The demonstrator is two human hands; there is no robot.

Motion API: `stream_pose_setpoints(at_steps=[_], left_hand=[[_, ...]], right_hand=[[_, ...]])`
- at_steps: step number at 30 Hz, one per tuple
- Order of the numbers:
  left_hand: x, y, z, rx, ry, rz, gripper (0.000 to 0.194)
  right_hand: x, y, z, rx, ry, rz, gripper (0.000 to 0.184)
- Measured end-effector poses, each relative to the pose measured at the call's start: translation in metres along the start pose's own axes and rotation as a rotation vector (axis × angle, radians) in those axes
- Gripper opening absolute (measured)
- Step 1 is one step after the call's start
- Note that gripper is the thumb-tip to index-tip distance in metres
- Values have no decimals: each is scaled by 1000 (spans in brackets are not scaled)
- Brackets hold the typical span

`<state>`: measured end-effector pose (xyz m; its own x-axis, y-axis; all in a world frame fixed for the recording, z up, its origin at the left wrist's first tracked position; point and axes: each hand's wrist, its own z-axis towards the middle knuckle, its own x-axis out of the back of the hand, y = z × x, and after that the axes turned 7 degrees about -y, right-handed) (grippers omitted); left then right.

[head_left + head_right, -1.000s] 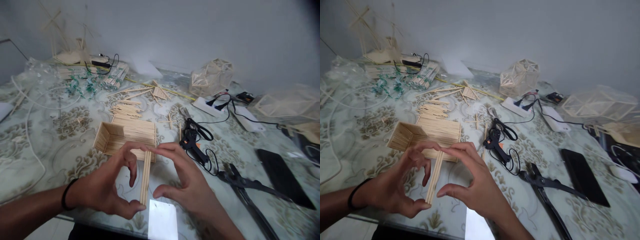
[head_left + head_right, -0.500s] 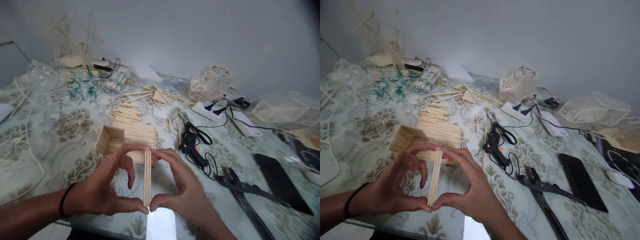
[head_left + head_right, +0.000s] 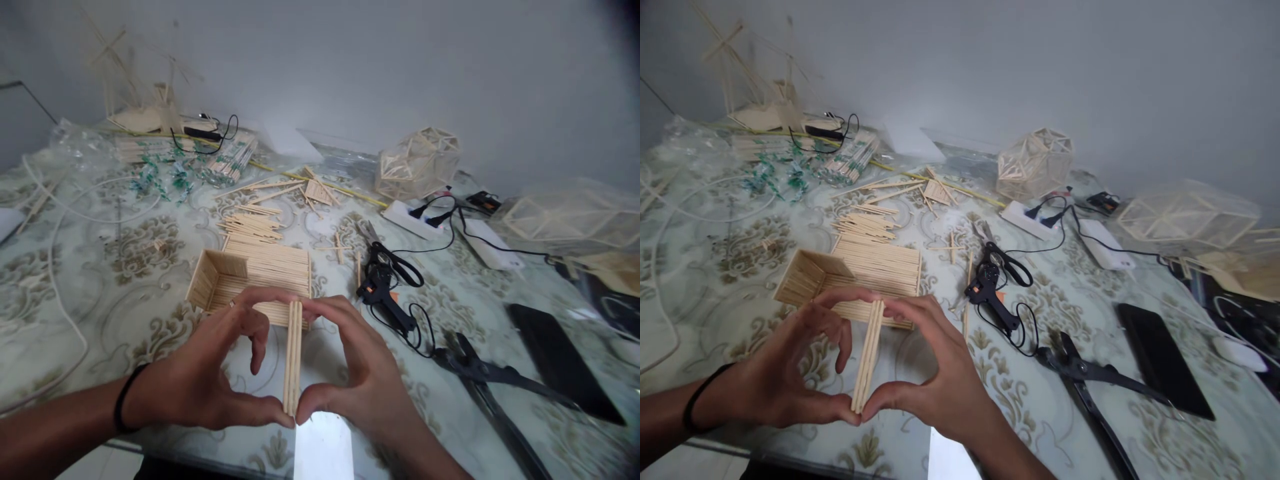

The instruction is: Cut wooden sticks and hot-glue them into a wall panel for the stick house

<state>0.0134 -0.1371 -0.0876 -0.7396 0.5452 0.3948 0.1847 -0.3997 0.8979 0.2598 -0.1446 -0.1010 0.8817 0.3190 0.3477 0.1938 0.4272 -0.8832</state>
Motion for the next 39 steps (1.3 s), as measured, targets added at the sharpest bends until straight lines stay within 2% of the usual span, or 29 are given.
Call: stream_pose_setpoints(at_steps=[3,6,8,9,11,12,14,15,17,20,25,29,35,37,39], left_hand=[[1,3,1,-76,-12,90,53],[1,2,0,-29,-37,167,59],[2,1,0,-23,-41,197,64],[2,1,0,-26,-48,208,65],[3,1,1,-43,-71,220,63],[4,2,1,-49,-83,223,62],[4,2,2,-51,-89,222,59],[4,3,3,-51,-80,221,57],[4,3,3,-45,-59,217,56],[4,2,2,-39,-57,215,57],[4,-1,1,-37,-81,235,57],[2,-5,-1,-22,-48,206,54],[3,-3,4,-37,-39,102,39],[5,-2,6,-30,-52,50,32],[6,-1,7,0,-69,-19,27]], right_hand=[[-1,-2,2,-32,-6,-30,85],[14,1,5,-49,-128,-104,87],[39,8,7,-43,-159,-209,71],[55,13,7,-55,-61,-284,55],[88,24,6,-217,210,-492,38],[102,30,4,-350,261,-593,34],[122,40,-1,-565,203,-675,34],[127,43,-3,-606,182,-681,37],[130,48,-6,-641,148,-674,43],[127,51,-7,-663,153,-683,41],[124,61,-3,-699,214,-710,41],[124,64,0,-701,268,-664,37],[135,35,-3,-660,529,-614,24],[133,24,-4,-610,547,-543,21],[123,16,-5,-554,524,-437,33]])
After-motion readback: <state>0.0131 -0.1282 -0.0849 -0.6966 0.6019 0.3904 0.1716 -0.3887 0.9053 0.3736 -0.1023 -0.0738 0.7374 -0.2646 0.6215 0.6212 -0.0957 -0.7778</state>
